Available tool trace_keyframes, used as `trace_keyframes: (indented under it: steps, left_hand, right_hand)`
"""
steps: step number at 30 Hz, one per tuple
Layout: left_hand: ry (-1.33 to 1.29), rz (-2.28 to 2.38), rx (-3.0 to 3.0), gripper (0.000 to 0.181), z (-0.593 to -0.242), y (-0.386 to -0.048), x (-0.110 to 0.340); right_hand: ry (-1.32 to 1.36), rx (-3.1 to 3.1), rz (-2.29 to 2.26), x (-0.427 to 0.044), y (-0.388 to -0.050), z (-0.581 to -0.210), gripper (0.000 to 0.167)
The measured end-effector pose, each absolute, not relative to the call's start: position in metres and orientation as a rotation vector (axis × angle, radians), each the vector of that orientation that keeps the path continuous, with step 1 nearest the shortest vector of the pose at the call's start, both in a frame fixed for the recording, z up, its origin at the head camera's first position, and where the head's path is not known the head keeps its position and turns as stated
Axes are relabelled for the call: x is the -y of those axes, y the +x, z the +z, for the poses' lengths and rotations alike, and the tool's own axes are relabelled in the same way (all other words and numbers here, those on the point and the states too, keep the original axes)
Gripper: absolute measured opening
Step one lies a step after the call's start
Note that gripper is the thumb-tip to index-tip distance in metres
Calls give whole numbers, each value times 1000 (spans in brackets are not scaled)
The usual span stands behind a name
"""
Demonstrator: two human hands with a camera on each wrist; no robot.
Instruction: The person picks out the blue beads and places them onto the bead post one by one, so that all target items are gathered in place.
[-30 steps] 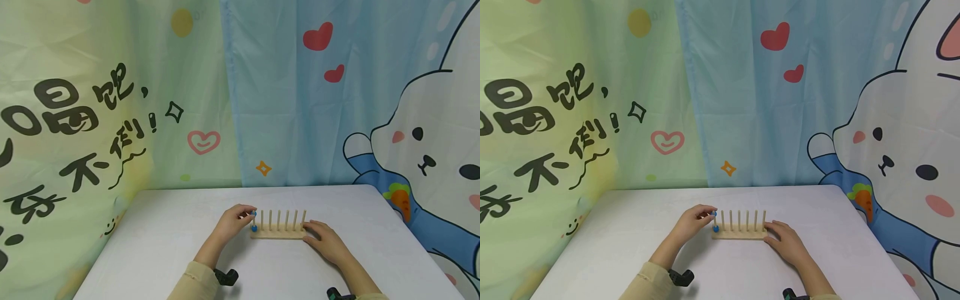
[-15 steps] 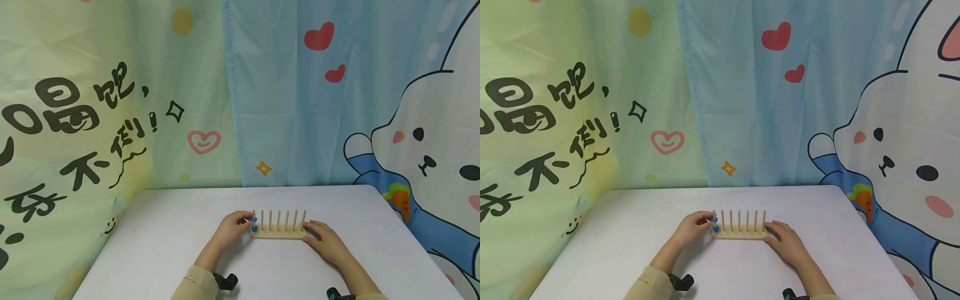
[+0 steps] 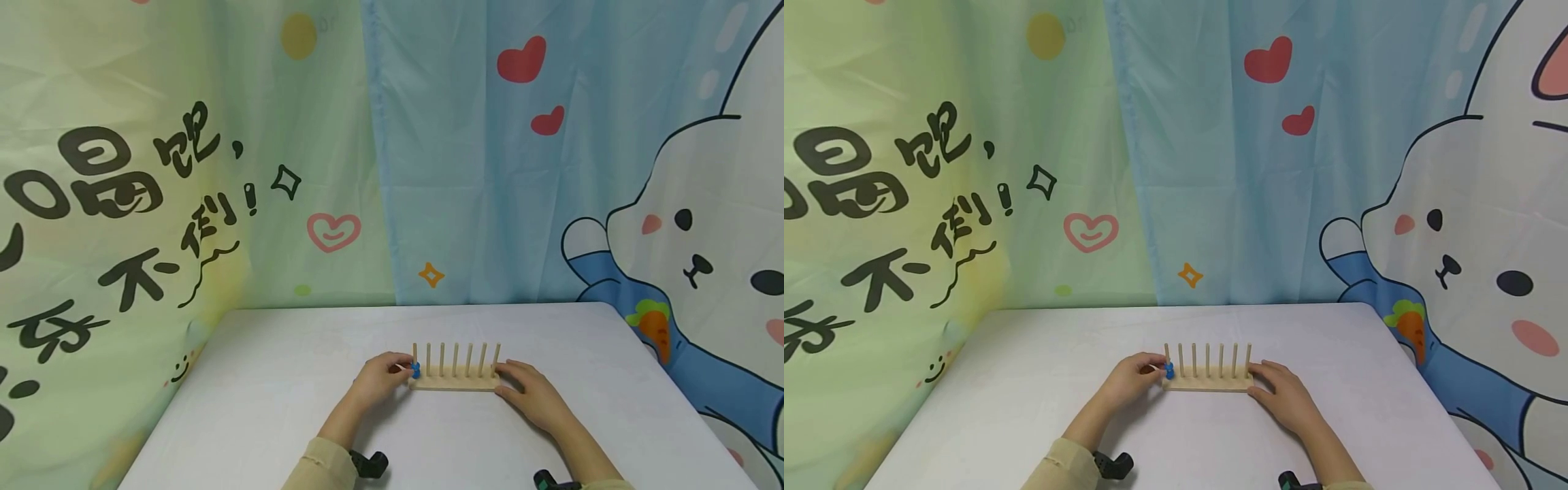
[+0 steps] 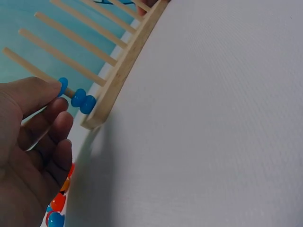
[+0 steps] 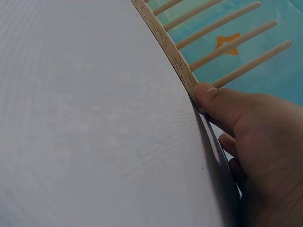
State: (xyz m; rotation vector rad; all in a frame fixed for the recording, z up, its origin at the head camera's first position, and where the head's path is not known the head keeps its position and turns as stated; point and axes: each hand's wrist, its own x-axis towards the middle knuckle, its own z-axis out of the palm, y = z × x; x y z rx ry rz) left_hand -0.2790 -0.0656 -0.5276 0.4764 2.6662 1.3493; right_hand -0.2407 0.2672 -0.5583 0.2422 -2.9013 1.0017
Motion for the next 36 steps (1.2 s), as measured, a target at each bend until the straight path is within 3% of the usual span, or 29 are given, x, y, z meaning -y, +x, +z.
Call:
trace_keyframes:
  steps: [17, 29, 36]
  left_hand:
    - [588, 1217, -2782, 28, -531, -277, 75]
    - [481, 1271, -2863, 22, -528, -268, 123]
    - [443, 1152, -2965, 28, -539, -260, 149]
  right_hand:
    - [223, 2913, 1022, -268, -241, -557, 55]
    - [229, 2912, 1007, -268, -242, -557, 53]
    - [231, 2905, 1018, -267, -241, -559, 53]
